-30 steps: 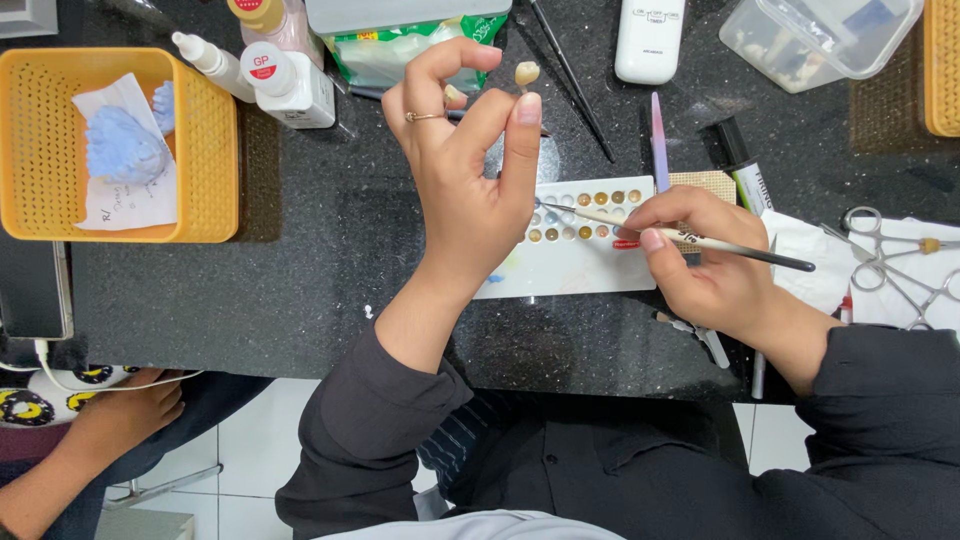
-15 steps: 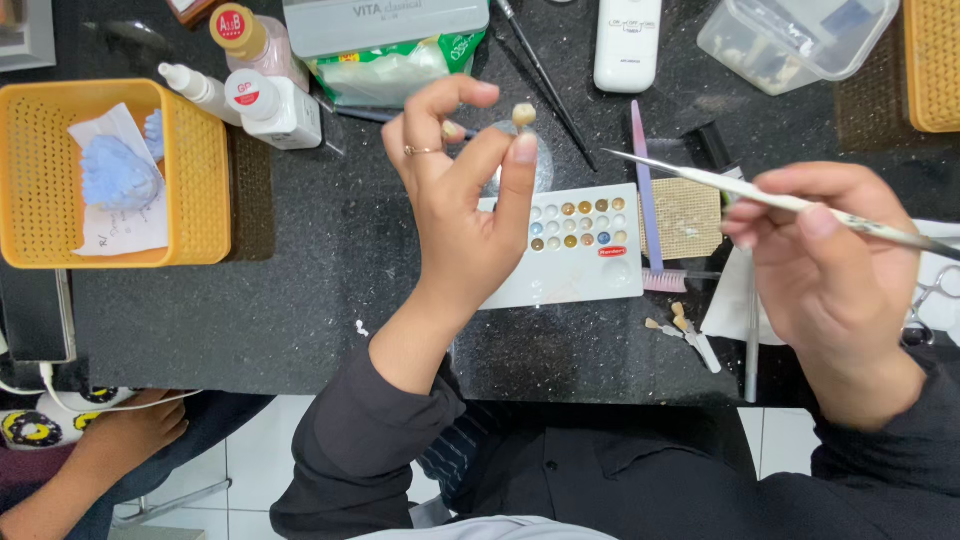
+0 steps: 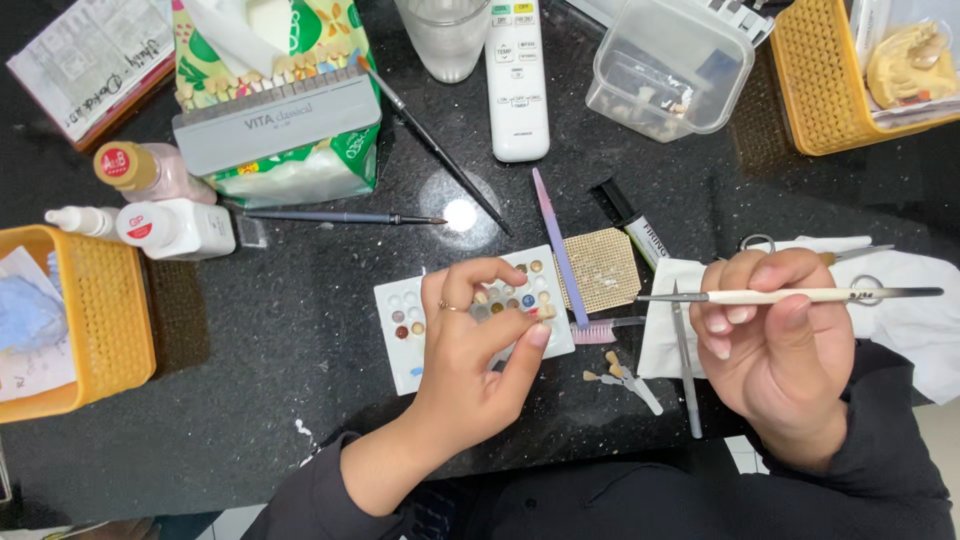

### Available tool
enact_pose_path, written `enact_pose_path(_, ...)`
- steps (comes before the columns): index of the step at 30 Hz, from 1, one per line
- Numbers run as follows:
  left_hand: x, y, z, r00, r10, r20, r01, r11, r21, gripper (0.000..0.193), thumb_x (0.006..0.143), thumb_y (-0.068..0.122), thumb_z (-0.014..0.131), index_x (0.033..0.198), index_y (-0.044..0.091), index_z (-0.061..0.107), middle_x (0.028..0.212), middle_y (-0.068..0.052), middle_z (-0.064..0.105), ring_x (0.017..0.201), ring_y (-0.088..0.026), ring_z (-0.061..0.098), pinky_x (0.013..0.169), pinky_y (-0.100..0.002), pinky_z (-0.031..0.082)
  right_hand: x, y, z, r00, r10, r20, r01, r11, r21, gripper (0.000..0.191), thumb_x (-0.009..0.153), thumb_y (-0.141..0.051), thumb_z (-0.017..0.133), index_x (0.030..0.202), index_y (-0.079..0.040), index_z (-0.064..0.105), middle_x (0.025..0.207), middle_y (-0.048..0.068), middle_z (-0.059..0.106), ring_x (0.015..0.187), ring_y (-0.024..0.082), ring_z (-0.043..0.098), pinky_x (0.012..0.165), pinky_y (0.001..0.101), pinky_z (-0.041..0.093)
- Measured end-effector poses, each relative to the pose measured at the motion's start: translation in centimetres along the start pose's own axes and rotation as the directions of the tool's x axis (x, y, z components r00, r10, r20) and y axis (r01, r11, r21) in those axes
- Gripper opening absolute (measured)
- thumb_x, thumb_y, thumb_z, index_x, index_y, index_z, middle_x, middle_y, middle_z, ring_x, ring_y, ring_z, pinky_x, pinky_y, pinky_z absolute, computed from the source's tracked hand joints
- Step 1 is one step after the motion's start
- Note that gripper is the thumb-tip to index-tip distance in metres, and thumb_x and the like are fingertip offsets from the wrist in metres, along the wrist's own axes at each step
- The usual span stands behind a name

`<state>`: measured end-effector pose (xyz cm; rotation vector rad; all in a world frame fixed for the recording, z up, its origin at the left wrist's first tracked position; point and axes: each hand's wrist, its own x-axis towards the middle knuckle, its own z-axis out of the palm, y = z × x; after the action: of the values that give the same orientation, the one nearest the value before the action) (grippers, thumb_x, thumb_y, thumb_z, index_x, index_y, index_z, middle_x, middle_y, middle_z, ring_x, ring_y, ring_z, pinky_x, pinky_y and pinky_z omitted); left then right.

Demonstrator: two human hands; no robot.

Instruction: The person holds a small dental crown in one hand and uses a fine brush to apply and shape porcelain/ceramic material on it, occasionally dabbing the brush on a tissue and referencing a VITA shade guide on the bench. They also use tweezers and a small file to adjust the crown while working at the lab bench.

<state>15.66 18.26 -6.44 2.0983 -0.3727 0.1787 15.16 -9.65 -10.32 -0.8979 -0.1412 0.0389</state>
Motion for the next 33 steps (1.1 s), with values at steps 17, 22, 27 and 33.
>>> enact_pose_path(17,-0.1,-0.2,0.5,0.989,0.137,-0.047,-0.122,0.964,0.236,0.009,0.083,0.025,0.082,0.084,0.017,0.076,0.122,-0.007,0.059,0.115,-0.027,0.042,0.096,-0.041,0.036,-0.8,0.4,-0.6,0.997,-0.077,-0.03,0.071,0.984,-0.164,0.02,0.107,-0.018,0.066,0.112,-0.003,0.054,0.086,0.015,0.066,0.072,0.02,0.063,0.063,0.0304,0.056)
enact_pose_path(22,-0.7,-0.3,0.3,0.981,0.191,-0.038,-0.17,0.934,0.313,0.012,0.087,0.026,0.083,0.088,0.018,0.074,0.125,-0.004,0.058,0.114,-0.027,0.04,0.094,-0.038,0.037,-1.2,1.1,-0.9,0.908,-0.346,0.235,0.419,0.753,-0.508,0.025,0.097,-0.017,0.063,0.113,-0.005,0.048,0.09,0.012,0.071,0.074,0.022,0.077,0.065,0.035,0.063)
enact_pose_path(27,-1.1,-0.6,0.2,0.97,0.239,-0.037,-0.21,0.909,0.36,0.017,0.085,0.025,0.086,0.092,0.018,0.071,0.126,-0.003,0.057,0.113,-0.026,0.04,0.092,-0.038,0.037,-1.6,1.0,-1.3,0.829,-0.356,0.432,0.551,0.655,-0.518,0.03,0.089,0.003,0.063,0.112,-0.002,0.044,0.089,0.016,0.068,0.074,0.025,0.077,0.063,0.036,0.062)
enact_pose_path(33,-1.3,-0.7,0.3,0.951,0.306,-0.038,-0.256,0.851,0.458,0.02,0.089,0.024,0.086,0.097,0.019,0.068,0.126,0.002,0.055,0.11,-0.021,0.04,0.09,-0.036,0.037,-1.0,1.5,-0.6,0.758,-0.401,0.514,0.647,0.554,-0.523,0.03,0.09,0.0,0.065,0.109,-0.002,0.043,0.086,0.016,0.068,0.07,0.026,0.076,0.061,0.0376,0.062)
